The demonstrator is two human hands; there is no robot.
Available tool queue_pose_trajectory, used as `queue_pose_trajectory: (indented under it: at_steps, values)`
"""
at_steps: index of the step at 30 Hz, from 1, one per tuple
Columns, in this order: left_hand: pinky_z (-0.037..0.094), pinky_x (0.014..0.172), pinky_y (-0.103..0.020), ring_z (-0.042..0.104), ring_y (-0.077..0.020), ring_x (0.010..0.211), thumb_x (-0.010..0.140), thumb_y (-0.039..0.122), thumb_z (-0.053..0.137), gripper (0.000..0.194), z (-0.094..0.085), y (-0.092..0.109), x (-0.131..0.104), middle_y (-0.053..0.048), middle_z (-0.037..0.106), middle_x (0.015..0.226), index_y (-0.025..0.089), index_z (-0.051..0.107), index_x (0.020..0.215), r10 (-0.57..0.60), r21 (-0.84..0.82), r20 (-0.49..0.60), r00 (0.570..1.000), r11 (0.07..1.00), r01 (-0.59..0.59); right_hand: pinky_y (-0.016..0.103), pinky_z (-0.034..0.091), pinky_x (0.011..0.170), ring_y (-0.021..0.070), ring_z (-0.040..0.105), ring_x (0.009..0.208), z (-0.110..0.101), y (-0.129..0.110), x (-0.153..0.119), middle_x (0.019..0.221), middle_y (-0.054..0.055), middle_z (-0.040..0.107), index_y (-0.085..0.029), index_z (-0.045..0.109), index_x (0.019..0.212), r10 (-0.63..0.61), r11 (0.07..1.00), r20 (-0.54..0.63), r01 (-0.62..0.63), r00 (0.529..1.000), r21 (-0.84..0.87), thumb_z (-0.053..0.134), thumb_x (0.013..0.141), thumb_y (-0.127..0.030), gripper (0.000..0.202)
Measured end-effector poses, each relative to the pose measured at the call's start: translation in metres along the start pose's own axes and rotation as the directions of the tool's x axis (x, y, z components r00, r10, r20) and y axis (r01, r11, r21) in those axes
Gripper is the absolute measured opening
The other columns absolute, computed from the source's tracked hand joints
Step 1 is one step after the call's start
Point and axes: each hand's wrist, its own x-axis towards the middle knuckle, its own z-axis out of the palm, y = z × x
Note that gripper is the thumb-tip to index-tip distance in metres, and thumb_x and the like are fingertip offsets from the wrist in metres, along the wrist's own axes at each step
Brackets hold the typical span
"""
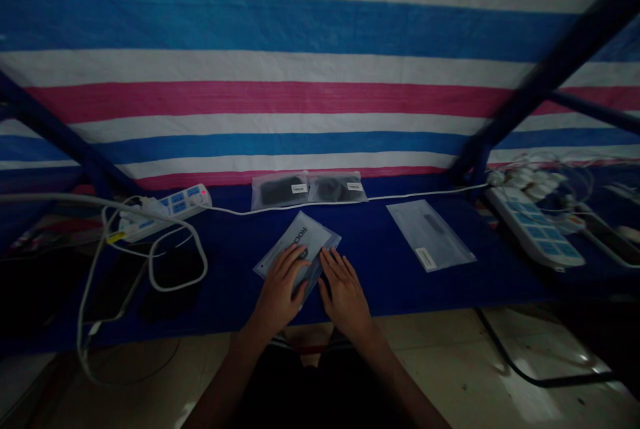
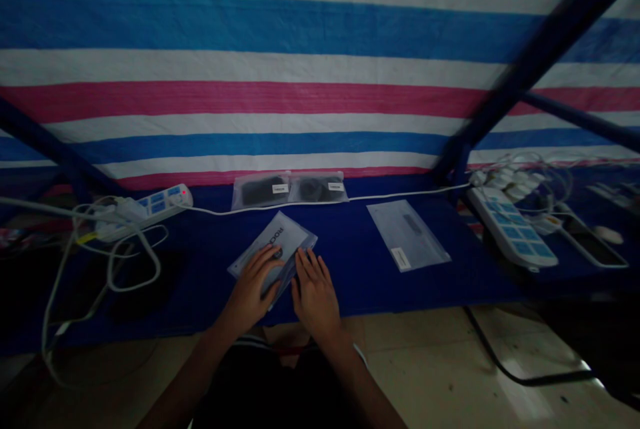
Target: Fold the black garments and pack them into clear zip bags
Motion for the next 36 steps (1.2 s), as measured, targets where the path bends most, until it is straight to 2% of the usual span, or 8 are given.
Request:
queue_pose_trajectory:
  at_steps: [5,9,16,21,24,30,36]
  values:
    - [0.045,0.12,-0.056,0.043,-0.0288,0.15,0.097,0.013,0.056,0.03,-0.023,0.005,-0.04,-0.009,0.055,0.153,0.026,0.064,0.124,-0.045,-0.034,0.025,0.999,0.998,0.045,0.054,0.035,0.127,0.0277,0.04,0.155,0.0,0.0,0.0,0.162,0.011,0.05,-0.017,0.046,0.159,0.012,1.0,-0.031,-0.011,0.999,0.022,0.046,0.103,-0.022,0.056]
    - [0.043,0.121,-0.057,0.04,-0.03,0.152,0.095,0.011,0.058,0.03,-0.027,0.01,-0.055,-0.008,0.05,0.158,0.026,0.066,0.12,-0.066,0.012,0.077,0.995,0.998,0.065,0.056,0.038,0.126,0.0275,0.043,0.153,0.003,0.003,-0.001,0.158,0.012,0.054,-0.018,0.057,0.15,0.017,0.998,-0.091,-0.011,0.996,0.068,0.048,0.103,-0.023,0.049]
    - [0.049,0.115,-0.057,0.05,-0.0307,0.143,0.095,0.015,0.065,0.017,-0.016,0.006,-0.052,-0.007,0.058,0.149,0.027,0.07,0.107,-0.038,0.066,-0.011,0.999,0.997,0.039,0.058,0.042,0.122,0.0297,0.048,0.149,0.003,0.005,-0.002,0.153,0.014,0.059,-0.017,0.064,0.139,-0.006,0.995,-0.143,0.021,0.99,0.102,0.05,0.102,-0.022,0.04]
    - [0.053,0.108,-0.05,0.06,-0.0271,0.131,0.097,0.015,0.063,0.011,-0.011,0.006,-0.045,-0.007,0.07,0.13,0.024,0.068,0.099,0.009,0.035,-0.139,0.99,0.999,-0.004,0.058,0.048,0.117,0.0294,0.057,0.14,0.0,0.003,-0.002,0.144,0.011,0.066,-0.023,0.069,0.131,0.027,0.982,-0.207,0.012,0.978,0.187,0.054,0.099,-0.021,0.035]
    - [0.054,0.106,-0.047,0.063,-0.0255,0.124,0.098,0.013,0.062,0.011,-0.006,0.009,-0.035,-0.006,0.073,0.12,0.023,0.067,0.098,0.012,0.017,-0.173,0.985,1.0,-0.009,0.054,0.053,0.111,0.0287,0.063,0.129,-0.004,0.001,-0.003,0.134,0.011,0.07,-0.024,0.07,0.123,0.022,0.971,-0.219,0.031,0.976,0.236,0.057,0.097,-0.021,0.029]
    - [0.054,0.104,-0.048,0.064,-0.0255,0.119,0.096,0.011,0.065,0.011,0.004,0.013,-0.023,-0.006,0.074,0.114,0.022,0.066,0.095,-0.019,0.006,-0.193,0.981,1.0,0.021,0.047,0.056,0.096,0.0271,0.066,0.11,-0.014,-0.006,-0.005,0.112,0.009,0.072,-0.024,0.07,0.112,-0.05,0.963,-0.164,0.091,0.985,0.254,0.064,0.094,-0.023,0.019]
    - [0.053,0.104,-0.051,0.061,-0.0274,0.122,0.094,0.009,0.068,0.013,0.01,0.016,-0.023,-0.005,0.073,0.114,0.021,0.065,0.094,-0.012,0.017,-0.173,0.985,1.0,0.015,0.042,0.051,0.088,0.0255,0.064,0.099,-0.016,-0.009,-0.005,0.102,0.007,0.07,-0.022,0.068,0.106,-0.066,0.969,-0.086,0.084,0.994,0.23,0.069,0.093,-0.024,0.013]
